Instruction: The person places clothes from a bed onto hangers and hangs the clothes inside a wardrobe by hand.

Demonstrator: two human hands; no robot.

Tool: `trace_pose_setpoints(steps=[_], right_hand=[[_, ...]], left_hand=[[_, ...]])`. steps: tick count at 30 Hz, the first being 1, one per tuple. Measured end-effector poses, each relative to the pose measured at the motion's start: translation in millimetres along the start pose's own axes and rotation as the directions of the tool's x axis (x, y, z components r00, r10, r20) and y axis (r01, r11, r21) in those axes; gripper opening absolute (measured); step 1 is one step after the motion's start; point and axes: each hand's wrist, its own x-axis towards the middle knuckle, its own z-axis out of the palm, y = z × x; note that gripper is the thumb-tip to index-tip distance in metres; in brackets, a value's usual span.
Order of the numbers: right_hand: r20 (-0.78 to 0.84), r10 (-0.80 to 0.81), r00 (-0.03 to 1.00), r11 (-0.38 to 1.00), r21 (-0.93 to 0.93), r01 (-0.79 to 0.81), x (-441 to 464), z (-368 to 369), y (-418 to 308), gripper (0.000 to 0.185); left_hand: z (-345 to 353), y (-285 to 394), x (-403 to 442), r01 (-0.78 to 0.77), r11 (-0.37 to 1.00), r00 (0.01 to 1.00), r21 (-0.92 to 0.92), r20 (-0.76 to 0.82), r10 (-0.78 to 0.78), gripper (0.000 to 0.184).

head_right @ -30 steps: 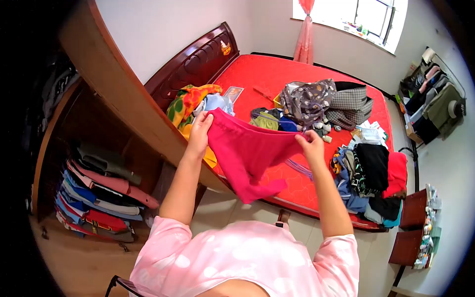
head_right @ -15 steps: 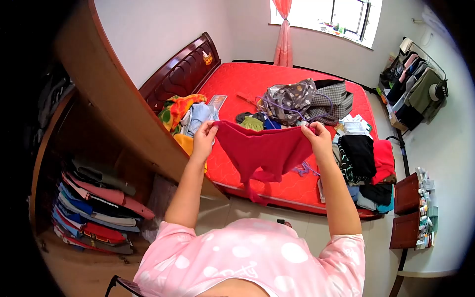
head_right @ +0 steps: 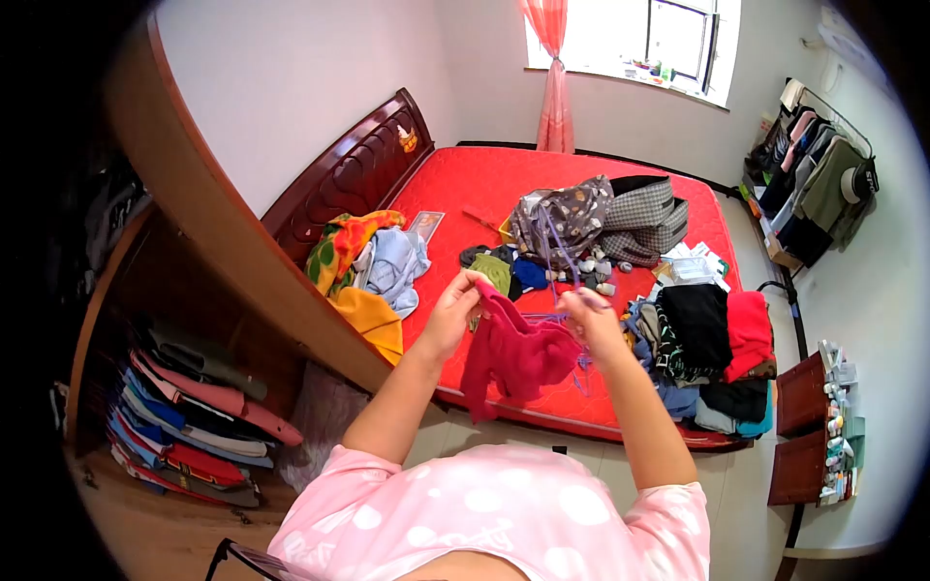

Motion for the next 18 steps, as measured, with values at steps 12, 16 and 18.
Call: trace_pose_setpoints(steps=[12,16,18], right_hand=[[0.108,-0.079,0.991,0.989,-0.116,0.092,18,22,31,0.012],[0.117,-0.141,0.983,0.957,-0.24,0.166,19,25,35,0.013],[0.098,-0.152,0.983,0.955,-0.243,0.172,20,24,34,0.013]], left_hand=[[35,-11,5,0.034,0.931,0.998,0.364,-0.069,-0.01,0.032],[12,-44,14,-0.03,0.922,0.984,0.387,-0.152,0.095,0.029],[12,-41,15,-0.051,0.955,0.977,0.291,-0.181,0.108,0.028]])
